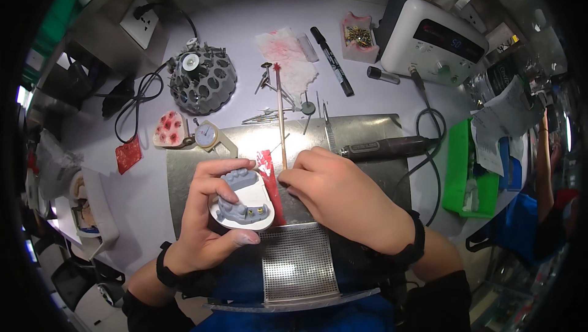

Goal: The recorder is assembling and inspecting various components of a dental prosthesis, including teeth and a stone model base, using specialized lab tools.

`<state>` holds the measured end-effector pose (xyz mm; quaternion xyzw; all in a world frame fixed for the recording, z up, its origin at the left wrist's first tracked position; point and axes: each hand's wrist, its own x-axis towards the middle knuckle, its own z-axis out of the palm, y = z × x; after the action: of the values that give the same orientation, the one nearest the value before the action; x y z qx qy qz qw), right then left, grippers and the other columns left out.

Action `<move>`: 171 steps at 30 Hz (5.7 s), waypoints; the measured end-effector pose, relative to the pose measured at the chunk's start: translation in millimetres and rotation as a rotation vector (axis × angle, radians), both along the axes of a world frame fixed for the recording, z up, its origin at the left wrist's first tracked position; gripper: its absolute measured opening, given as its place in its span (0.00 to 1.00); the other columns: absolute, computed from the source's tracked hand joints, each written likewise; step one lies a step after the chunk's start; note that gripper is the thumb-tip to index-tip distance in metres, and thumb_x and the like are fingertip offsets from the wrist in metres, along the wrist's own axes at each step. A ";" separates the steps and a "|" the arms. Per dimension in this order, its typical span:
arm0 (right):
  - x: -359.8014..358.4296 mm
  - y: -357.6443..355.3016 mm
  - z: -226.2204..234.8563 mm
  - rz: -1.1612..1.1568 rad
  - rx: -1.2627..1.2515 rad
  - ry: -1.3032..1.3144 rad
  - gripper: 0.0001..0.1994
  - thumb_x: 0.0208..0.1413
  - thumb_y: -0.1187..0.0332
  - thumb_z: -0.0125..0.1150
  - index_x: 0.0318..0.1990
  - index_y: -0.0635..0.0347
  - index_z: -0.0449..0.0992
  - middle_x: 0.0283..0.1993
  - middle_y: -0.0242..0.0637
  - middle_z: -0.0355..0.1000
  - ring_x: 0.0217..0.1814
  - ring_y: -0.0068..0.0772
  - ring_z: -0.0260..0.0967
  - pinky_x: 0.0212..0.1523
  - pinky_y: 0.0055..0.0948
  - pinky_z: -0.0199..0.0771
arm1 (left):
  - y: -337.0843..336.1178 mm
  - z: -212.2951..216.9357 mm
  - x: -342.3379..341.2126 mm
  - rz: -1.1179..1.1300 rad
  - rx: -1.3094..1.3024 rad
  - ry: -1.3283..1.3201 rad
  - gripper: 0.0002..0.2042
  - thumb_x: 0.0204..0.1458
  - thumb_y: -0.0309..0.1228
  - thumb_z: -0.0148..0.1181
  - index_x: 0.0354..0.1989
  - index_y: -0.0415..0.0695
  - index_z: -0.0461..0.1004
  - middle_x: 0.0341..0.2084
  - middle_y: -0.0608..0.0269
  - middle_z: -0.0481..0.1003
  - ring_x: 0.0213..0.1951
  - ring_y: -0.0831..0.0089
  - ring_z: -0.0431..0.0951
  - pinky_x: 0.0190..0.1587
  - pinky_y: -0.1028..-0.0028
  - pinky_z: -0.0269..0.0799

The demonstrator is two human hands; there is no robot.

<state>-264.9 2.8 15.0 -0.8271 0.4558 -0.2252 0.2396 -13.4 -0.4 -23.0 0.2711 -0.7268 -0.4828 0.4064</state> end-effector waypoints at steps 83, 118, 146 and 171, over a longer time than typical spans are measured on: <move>20.5 22.0 -6.1 0.042 -0.291 -0.222 0.18 0.41 0.68 0.73 0.39 0.67 0.76 0.31 0.37 0.66 0.30 0.38 0.69 0.31 0.34 0.72 | 23.9 1.9 -11.9 0.010 0.153 -0.033 0.29 0.52 0.38 0.77 0.58 0.42 0.68 0.57 0.41 0.66 0.59 0.56 0.70 0.61 0.60 0.67; 12.9 19.7 3.9 0.120 -0.283 -0.142 0.22 0.38 0.73 0.72 0.44 0.73 0.79 0.38 0.43 0.76 0.30 0.39 0.73 0.29 0.33 0.75 | 21.9 11.3 -14.3 0.082 0.058 -0.124 0.34 0.49 0.42 0.79 0.58 0.42 0.66 0.55 0.39 0.68 0.54 0.53 0.73 0.53 0.60 0.72; -13.2 -4.1 11.9 -0.193 -0.092 -0.268 0.06 0.55 0.79 0.66 0.40 0.68 0.84 0.35 0.43 0.81 0.35 0.39 0.82 0.38 0.30 0.80 | 2.0 32.6 11.8 0.061 -0.310 -0.339 0.23 0.48 0.36 0.79 0.46 0.42 0.71 0.54 0.41 0.69 0.52 0.50 0.75 0.54 0.59 0.73; -4.7 6.6 27.4 -0.219 -0.160 -1.078 0.13 0.66 0.80 0.52 0.52 0.61 0.57 0.42 0.57 0.77 0.33 0.33 0.79 0.37 0.26 0.83 | 4.5 13.7 3.9 0.064 -0.091 -0.163 0.28 0.49 0.42 0.78 0.47 0.40 0.67 0.47 0.49 0.73 0.48 0.55 0.77 0.51 0.63 0.74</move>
<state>-269.6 9.5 42.4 -0.5581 0.3336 -0.6742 0.3503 -9.5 4.1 -9.3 0.3138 -0.7698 -0.4123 0.3729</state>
